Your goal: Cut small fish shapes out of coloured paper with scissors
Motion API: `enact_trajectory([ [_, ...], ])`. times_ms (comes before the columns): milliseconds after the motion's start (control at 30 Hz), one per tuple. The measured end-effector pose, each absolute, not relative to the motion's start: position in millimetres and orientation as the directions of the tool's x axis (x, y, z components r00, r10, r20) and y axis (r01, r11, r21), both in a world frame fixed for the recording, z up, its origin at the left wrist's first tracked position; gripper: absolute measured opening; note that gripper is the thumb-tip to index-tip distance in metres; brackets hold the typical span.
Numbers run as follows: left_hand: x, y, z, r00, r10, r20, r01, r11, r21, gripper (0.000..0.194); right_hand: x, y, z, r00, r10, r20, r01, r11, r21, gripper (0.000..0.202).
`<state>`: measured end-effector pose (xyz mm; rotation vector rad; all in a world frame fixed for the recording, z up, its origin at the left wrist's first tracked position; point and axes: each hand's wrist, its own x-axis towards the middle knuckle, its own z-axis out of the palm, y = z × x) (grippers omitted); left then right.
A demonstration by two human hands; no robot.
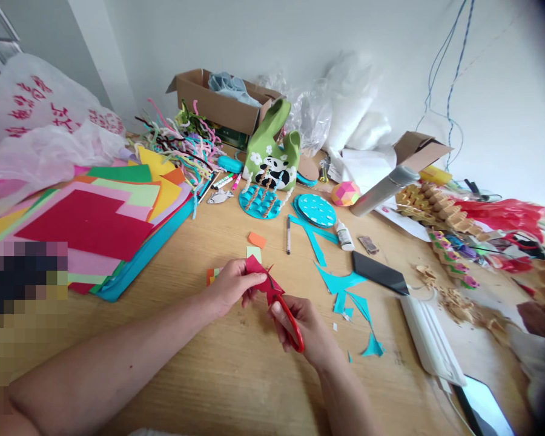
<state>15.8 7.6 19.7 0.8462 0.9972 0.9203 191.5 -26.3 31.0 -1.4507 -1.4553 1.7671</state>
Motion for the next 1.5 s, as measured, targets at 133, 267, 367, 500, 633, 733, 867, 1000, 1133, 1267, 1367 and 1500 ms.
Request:
enact_trajectory([
  [133,15.9,7.6,20.5,0.267,0.912,-0.310,-0.211,0.370,0.905,0.023,190.8,-26.7,32.0,-0.366,0.814,-0.451,0.286,-0.363,-0.887,0.052],
  [267,16.0,7.4,20.5,0.273,0.913,-0.303,-0.194,0.360,0.913,0.022,190.5,-26.2,31.2,-0.376,0.813,-0.444,0.287,-0.354,-0.890,0.053],
  [367,15.9,7.6,20.8,0.271,0.913,-0.306,-0.195,0.363,0.911,0.022,190.6,-26.1,30.9,-0.375,0.815,-0.442,0.280,-0.355,-0.892,0.053],
  [500,15.7,7.7,21.5,0.275,0.910,-0.311,-0.201,0.370,0.907,0.022,190.5,-26.3,30.8,-0.366,0.817,-0.446,0.278,-0.362,-0.890,0.052],
  [633,15.8,7.3,22.2,0.269,0.909,-0.319,-0.210,0.378,0.902,0.021,190.3,-26.0,30.2,-0.356,0.816,-0.455,0.271,-0.376,-0.886,0.052],
  [733,16.0,7.0,22.2,0.254,0.911,-0.324,-0.232,0.382,0.894,0.021,190.5,-26.1,30.2,-0.355,0.820,-0.449,0.266,-0.371,-0.890,0.051],
  [867,16.2,7.3,21.3,0.250,0.915,-0.317,-0.232,0.374,0.898,0.022,190.7,-26.9,31.5,-0.353,0.820,-0.451,0.274,-0.371,-0.887,0.052],
  [1000,16.3,7.2,20.1,0.273,0.913,-0.304,-0.206,0.364,0.908,0.023,190.3,-27.0,32.6,-0.363,0.817,-0.447,0.291,-0.357,-0.888,0.055],
  [1133,16.2,7.3,19.3,0.277,0.914,-0.296,-0.203,0.357,0.912,0.024,190.0,-26.5,32.6,-0.379,0.820,-0.429,0.302,-0.329,-0.895,0.055],
  [1267,15.8,7.5,19.4,0.275,0.914,-0.299,-0.207,0.361,0.909,0.024,189.6,-26.1,33.2,-0.374,0.823,-0.427,0.304,-0.326,-0.895,0.055],
  [1367,15.6,7.6,19.7,0.273,0.915,-0.298,-0.218,0.360,0.907,0.025,189.7,-26.0,34.0,-0.362,0.828,-0.429,0.303,-0.330,-0.894,0.054],
  [1500,15.9,7.7,20.0,0.254,0.919,-0.302,-0.240,0.362,0.901,0.025,190.3,-26.0,33.7,-0.350,0.831,-0.433,0.295,-0.341,-0.893,0.052],
])
